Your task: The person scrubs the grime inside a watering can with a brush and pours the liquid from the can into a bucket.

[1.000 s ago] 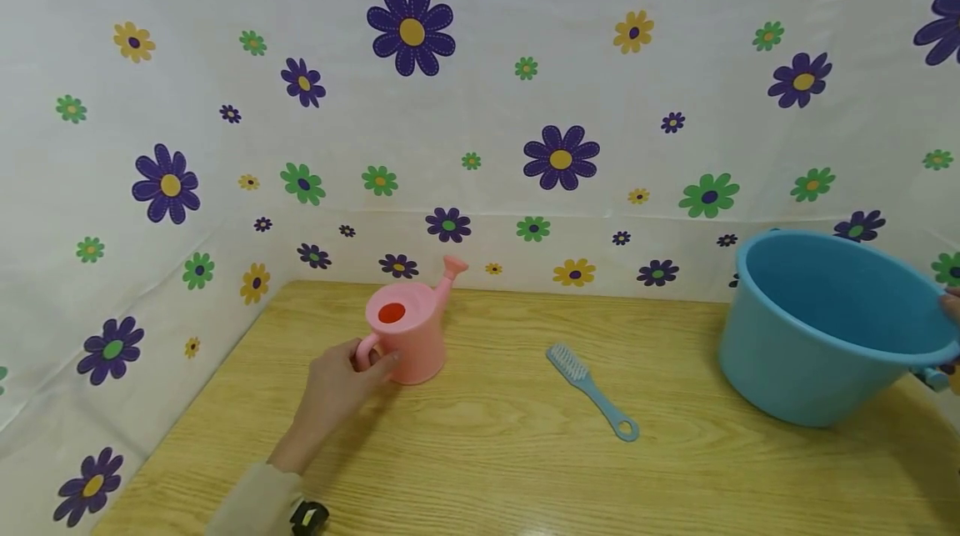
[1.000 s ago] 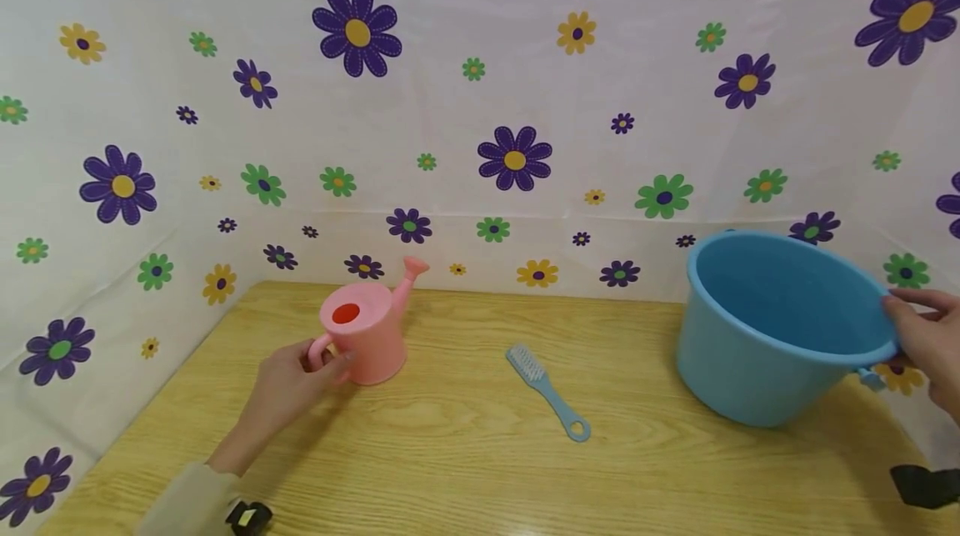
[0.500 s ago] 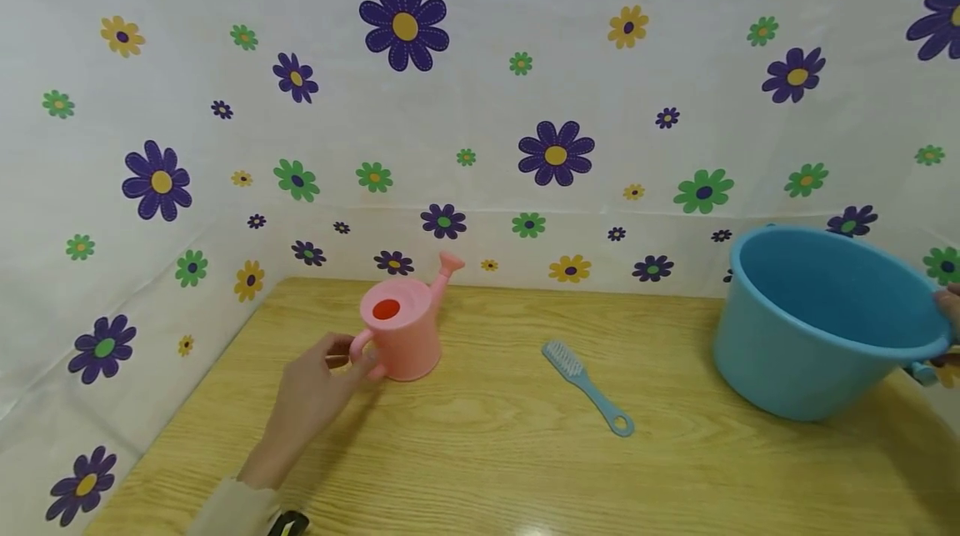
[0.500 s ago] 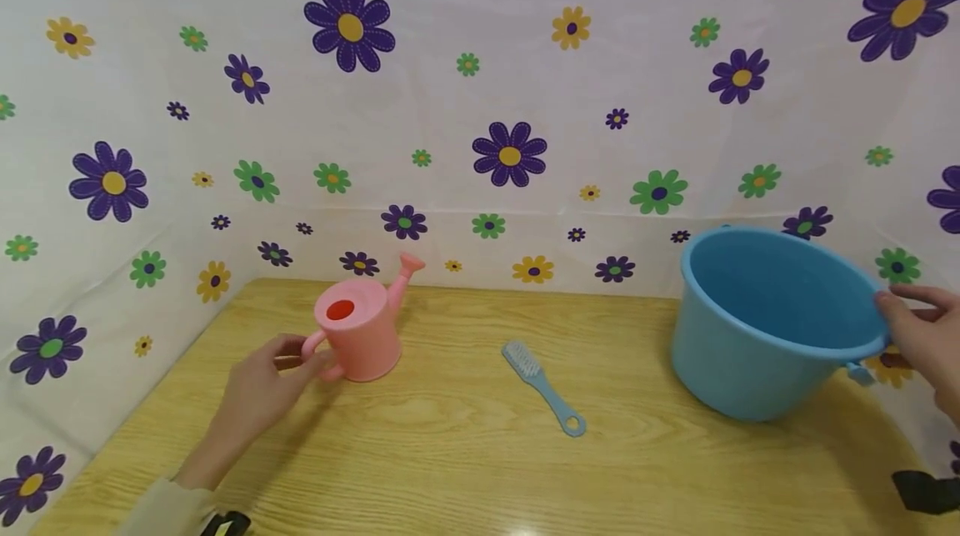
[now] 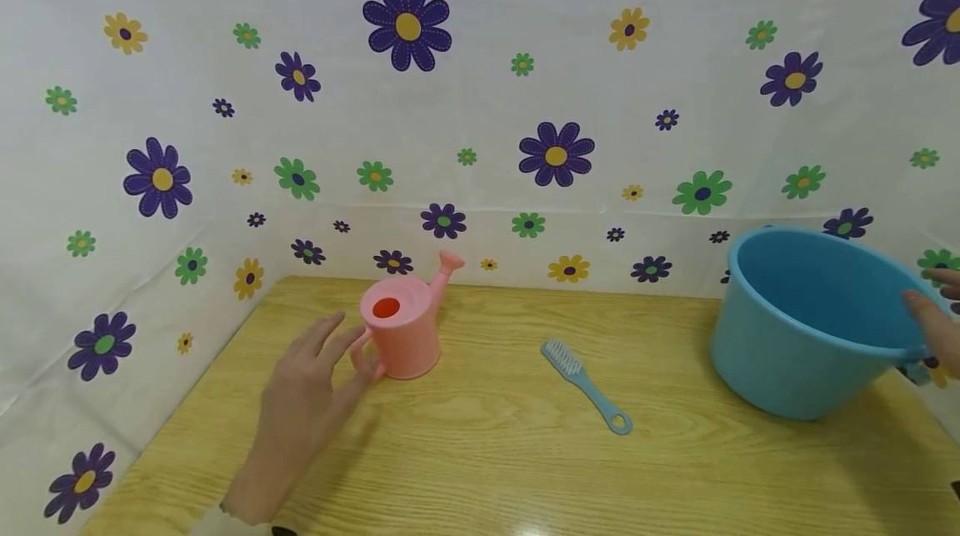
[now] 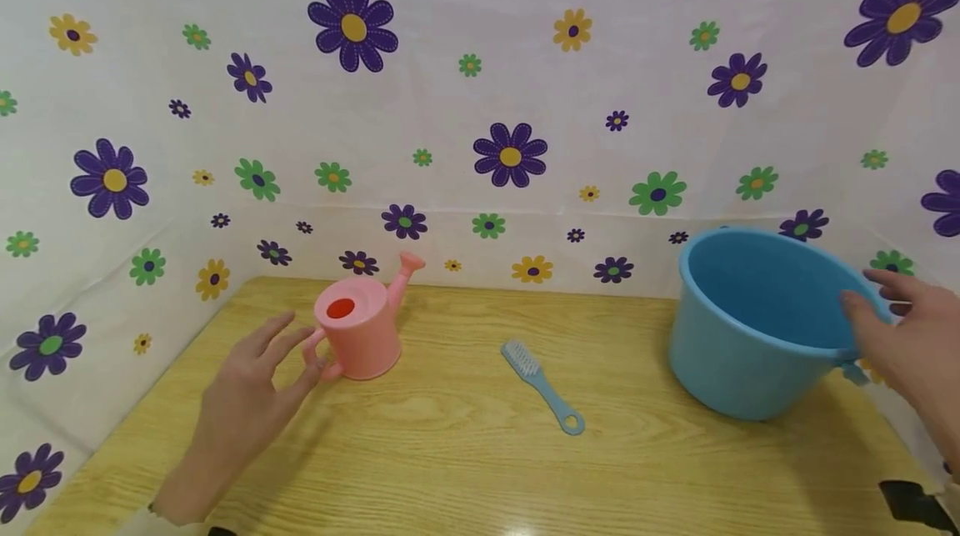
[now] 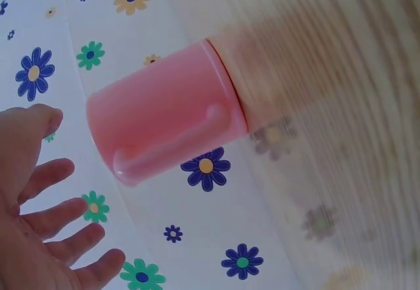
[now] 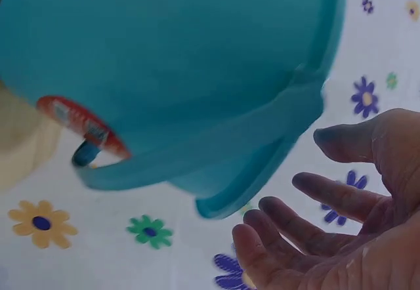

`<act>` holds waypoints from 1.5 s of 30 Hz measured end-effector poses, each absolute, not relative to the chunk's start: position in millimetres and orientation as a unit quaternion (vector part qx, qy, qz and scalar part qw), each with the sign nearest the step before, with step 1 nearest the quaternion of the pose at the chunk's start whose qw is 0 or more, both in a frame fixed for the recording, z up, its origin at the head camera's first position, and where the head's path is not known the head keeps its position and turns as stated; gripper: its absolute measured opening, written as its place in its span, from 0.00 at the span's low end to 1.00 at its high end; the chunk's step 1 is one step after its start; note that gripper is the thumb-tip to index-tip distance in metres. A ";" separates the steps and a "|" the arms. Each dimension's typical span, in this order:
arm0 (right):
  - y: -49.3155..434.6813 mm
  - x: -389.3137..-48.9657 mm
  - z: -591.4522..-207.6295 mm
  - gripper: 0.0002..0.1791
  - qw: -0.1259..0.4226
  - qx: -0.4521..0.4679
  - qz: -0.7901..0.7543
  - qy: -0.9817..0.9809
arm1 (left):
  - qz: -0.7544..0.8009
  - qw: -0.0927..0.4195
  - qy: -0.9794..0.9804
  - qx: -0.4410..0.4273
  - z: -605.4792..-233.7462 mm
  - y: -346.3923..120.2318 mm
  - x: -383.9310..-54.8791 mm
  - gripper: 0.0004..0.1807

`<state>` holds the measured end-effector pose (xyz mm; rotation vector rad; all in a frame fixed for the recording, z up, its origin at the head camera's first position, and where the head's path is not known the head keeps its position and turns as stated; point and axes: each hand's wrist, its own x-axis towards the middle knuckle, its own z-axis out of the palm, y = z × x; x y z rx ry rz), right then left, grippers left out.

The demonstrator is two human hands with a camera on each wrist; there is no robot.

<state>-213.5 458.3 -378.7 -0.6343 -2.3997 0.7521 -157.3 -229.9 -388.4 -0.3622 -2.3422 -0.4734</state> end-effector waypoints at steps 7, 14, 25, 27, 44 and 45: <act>418.6 -190.7 -378.5 0.32 0.299 -0.122 0.210 -0.923 | -0.149 0.339 -0.916 -0.155 -393.4 -221.7 -145.8 0.28; 337.5 -145.8 -328.0 0.30 0.237 -0.072 0.164 -0.955 | -0.192 0.257 -0.940 -0.118 -397.3 -220.5 -148.8 0.24; 308.2 -130.7 -313.8 0.31 0.187 -0.089 0.131 -0.969 | -0.235 0.146 -0.959 -0.057 -402.5 -231.4 -165.8 0.24; 307.4 -130.2 -314.8 0.31 0.190 -0.088 0.130 -0.969 | -0.236 0.141 -0.960 -0.047 -402.0 -233.5 -166.2 0.24; 290.5 -116.0 -330.4 0.25 0.264 0.009 0.145 -0.953 | -0.149 0.259 -0.950 -0.090 -401.8 -238.0 -142.6 0.34; 288.4 -114.8 -333.0 0.24 0.273 0.022 0.145 -0.951 | -0.144 0.275 -0.945 -0.104 -402.1 -233.8 -139.0 0.35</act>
